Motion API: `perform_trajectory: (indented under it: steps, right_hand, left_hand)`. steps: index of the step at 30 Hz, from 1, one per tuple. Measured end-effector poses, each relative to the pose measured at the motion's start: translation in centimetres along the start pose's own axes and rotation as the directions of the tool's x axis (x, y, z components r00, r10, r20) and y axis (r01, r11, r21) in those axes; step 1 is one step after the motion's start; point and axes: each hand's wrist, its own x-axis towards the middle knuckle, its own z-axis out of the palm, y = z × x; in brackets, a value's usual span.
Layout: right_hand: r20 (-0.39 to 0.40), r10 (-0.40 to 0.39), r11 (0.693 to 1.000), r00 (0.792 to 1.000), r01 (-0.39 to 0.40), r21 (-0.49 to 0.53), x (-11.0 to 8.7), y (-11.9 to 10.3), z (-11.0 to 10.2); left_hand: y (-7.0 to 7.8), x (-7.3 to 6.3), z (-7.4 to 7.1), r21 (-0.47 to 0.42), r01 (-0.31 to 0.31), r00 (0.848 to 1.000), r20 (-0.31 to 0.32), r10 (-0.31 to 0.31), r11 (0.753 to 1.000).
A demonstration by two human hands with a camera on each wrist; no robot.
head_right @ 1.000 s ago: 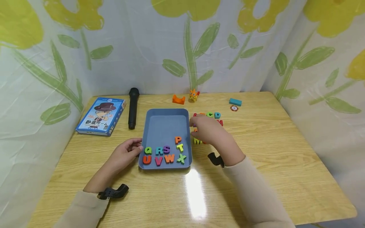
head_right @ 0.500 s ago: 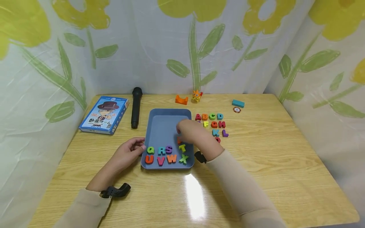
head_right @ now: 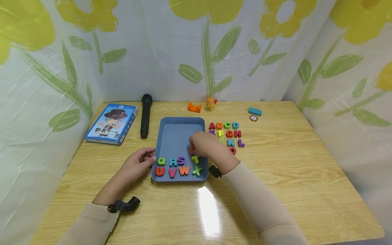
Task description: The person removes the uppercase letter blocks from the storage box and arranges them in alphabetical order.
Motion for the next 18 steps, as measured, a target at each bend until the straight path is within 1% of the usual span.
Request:
perform_trajectory:
  steps: [2, 4, 6, 8, 11, 13, 15, 18]
  right_hand:
    - [-0.015, -0.012, 1.000, 1.000, 0.012, 0.019, -0.2, 0.3, -0.2]
    - [-0.049, -0.025, 0.999, 0.998, 0.027, 0.042, -0.6, 0.7, -0.6]
    - [-0.085, -0.030, 0.998, 0.996, 0.035, 0.060, -1.3, 1.3, -1.2]
    - [-0.120, -0.016, 0.996, 0.993, 0.025, 0.082, -2.4, 2.3, -2.0]
    - [-0.168, 0.022, 0.994, 0.986, -0.003, 0.108, -4.4, 4.4, -3.0]
    - [-0.195, 0.056, 0.991, 0.979, -0.030, 0.130, -5.9, 6.2, -3.2]
    - [-0.220, 0.076, 0.989, 0.972, -0.046, 0.137, -7.3, 8.0, -2.9]
    - [-0.231, 0.107, 0.987, 0.967, -0.076, 0.139, -9.1, 10.4, -1.9]
  left_hand:
    - [0.0, 0.0, 0.0, 0.003, 0.000, 1.000, 0.001, 0.000, 1.000]
    - [0.0, 0.0, 0.0, 0.004, 0.001, 1.000, 0.002, -0.001, 1.000]
    - [0.0, -0.1, 0.1, 0.005, 0.002, 1.000, 0.003, -0.002, 1.000]
    - [0.1, 0.0, 0.1, 0.007, 0.003, 1.000, 0.004, -0.003, 1.000]
    - [0.1, 0.1, 0.2, 0.015, 0.004, 1.000, 0.006, -0.004, 1.000]
    - [0.1, 0.1, 0.3, 0.021, 0.006, 1.000, 0.007, -0.006, 1.000]
    - [0.1, 0.2, 0.3, 0.026, 0.010, 1.000, 0.005, -0.010, 1.000]
    - [0.0, 0.2, 0.2, 0.029, 0.010, 1.000, 0.002, -0.010, 1.000]
